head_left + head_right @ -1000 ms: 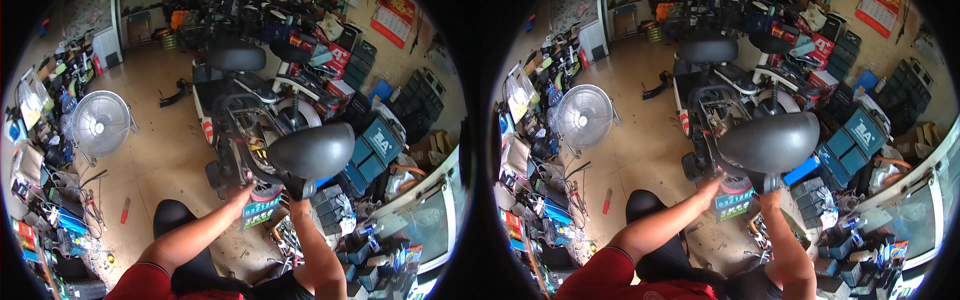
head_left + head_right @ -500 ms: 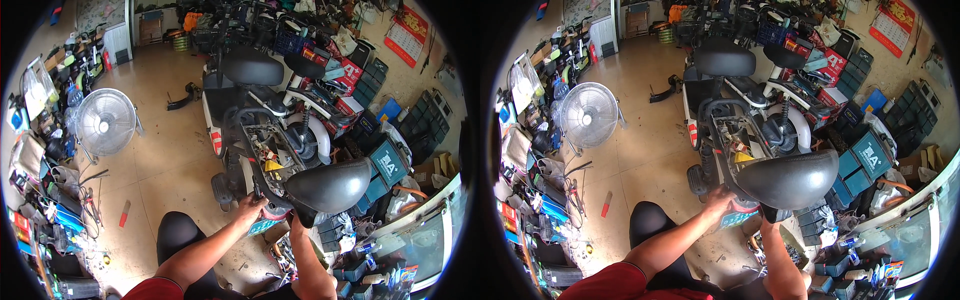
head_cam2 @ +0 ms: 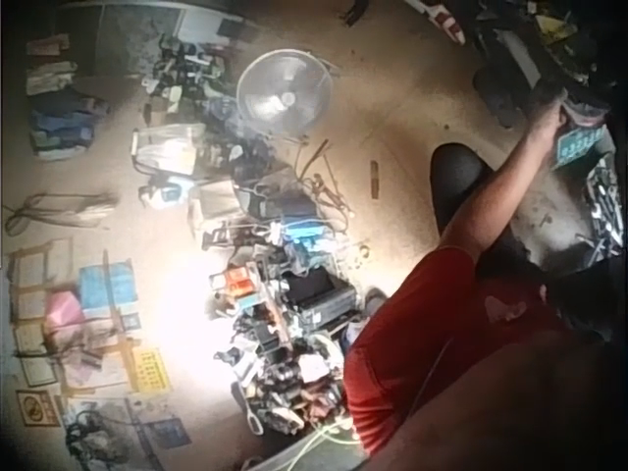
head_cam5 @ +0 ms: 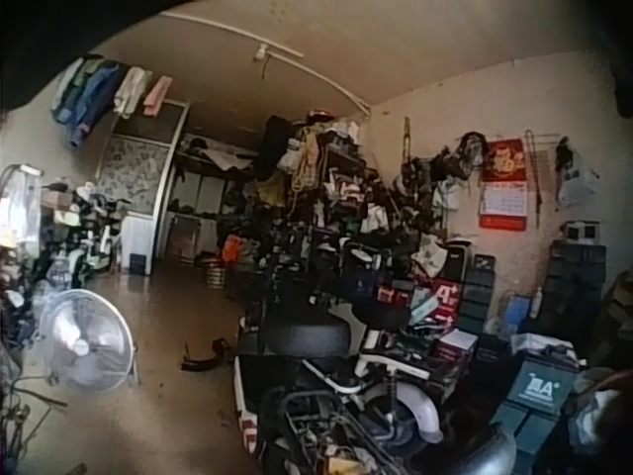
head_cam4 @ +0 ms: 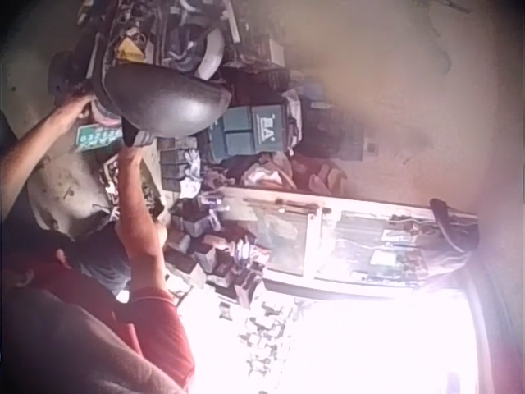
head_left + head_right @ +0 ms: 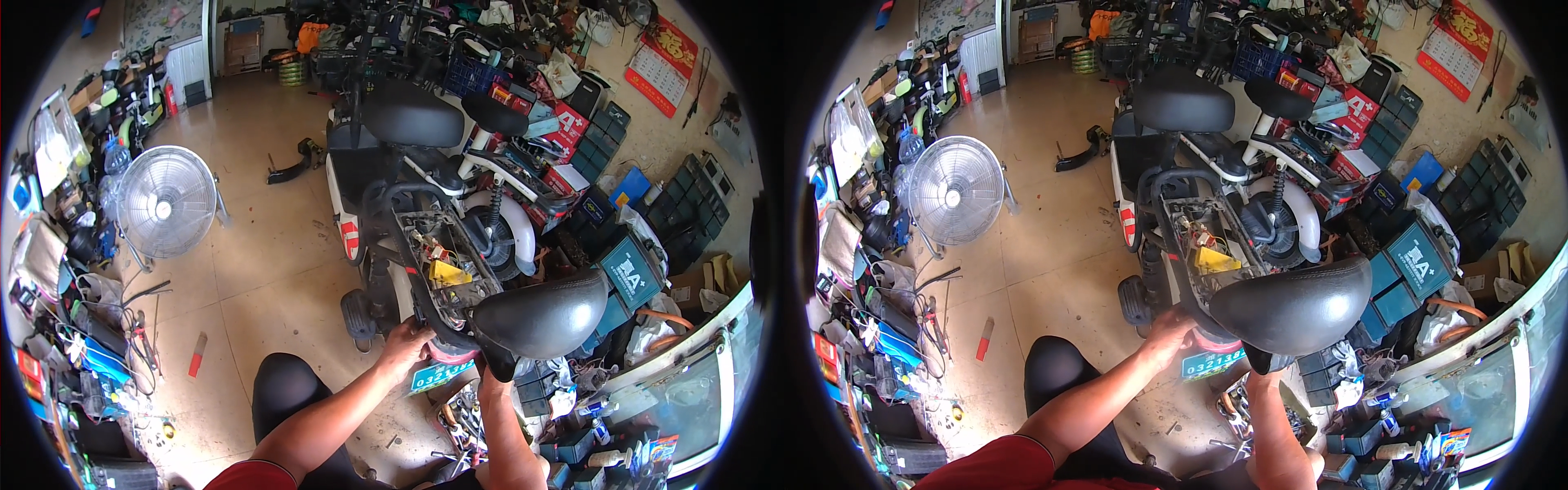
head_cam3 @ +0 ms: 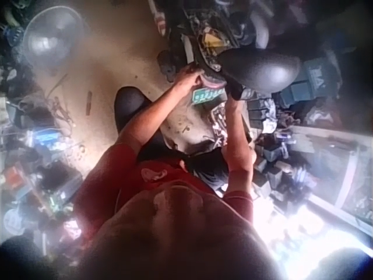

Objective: The person is sorting through a tray of small parts and tools to repair the wiring and components under the seat of a motorcycle.

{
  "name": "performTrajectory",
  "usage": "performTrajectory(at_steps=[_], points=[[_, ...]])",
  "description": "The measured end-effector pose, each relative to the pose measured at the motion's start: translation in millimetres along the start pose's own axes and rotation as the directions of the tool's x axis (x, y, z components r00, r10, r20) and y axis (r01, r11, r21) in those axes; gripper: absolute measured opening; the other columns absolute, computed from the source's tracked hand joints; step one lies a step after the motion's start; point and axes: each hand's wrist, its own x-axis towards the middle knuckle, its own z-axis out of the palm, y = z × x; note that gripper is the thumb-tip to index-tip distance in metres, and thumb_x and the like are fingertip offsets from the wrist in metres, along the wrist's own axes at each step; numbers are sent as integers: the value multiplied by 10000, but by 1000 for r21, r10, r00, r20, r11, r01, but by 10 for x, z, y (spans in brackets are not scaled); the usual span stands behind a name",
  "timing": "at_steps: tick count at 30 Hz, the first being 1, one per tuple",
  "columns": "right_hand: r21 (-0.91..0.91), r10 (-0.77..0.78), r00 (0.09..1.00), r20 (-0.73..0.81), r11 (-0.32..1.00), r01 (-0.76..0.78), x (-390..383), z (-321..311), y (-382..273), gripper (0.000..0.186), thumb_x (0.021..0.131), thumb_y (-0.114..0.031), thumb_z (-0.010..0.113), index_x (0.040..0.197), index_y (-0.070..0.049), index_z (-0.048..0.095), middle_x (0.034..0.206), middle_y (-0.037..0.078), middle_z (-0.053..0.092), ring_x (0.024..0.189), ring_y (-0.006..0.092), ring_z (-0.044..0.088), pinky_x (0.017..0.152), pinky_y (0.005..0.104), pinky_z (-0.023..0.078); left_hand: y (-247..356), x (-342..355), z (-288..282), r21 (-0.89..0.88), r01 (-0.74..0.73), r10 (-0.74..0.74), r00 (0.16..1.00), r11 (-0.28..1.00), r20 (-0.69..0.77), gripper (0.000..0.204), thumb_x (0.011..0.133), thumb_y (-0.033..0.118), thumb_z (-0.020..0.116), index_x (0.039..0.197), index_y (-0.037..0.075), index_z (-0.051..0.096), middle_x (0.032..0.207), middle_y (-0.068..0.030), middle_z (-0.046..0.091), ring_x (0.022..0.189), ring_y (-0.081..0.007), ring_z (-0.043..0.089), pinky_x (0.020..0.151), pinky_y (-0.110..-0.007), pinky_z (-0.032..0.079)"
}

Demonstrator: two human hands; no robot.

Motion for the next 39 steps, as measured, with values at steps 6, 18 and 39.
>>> performTrajectory(at_steps=[6, 18, 39], points=[[35, 7, 996, 85, 999, -10, -19, 16, -85, 499, 933, -216, 753, 1386, -266, 549, 1282, -13, 632, 1134, 175, 624, 942, 368, 505, 58, 10, 42, -109, -35, 35, 999, 993, -2, 277, 973, 211, 738, 1163, 48, 622, 818, 16, 628, 577, -45, 497, 501, -209, 367], [403, 51, 983, 178, 907, -120, -291, 256, -758, 519, 1094, -428, 380, 1417, -54, 537, 1390, 115, 611, 1281, 326, 567, 1103, 472, 472, 24, -39, 21, -215, 81, -19, 961, 973, 276, 673, 1011, 685, 458, 1182, 60, 644, 943, -71, 726, 632, -101, 561, 510, -219, 374], [273, 108, 928, 356, 938, -214, 87, -271, -1440, 437, 1067, -268, 553, 1436, -39, 497, 1342, 113, 607, 1188, 243, 597, 1029, 380, 508, 368, -160, 169, -238, 56, 13, 960, 970, 280, 864, 833, 824, 571, 1122, 16, 672, 893, -104, 751, 644, -59, 583, 525, -170, 348]])
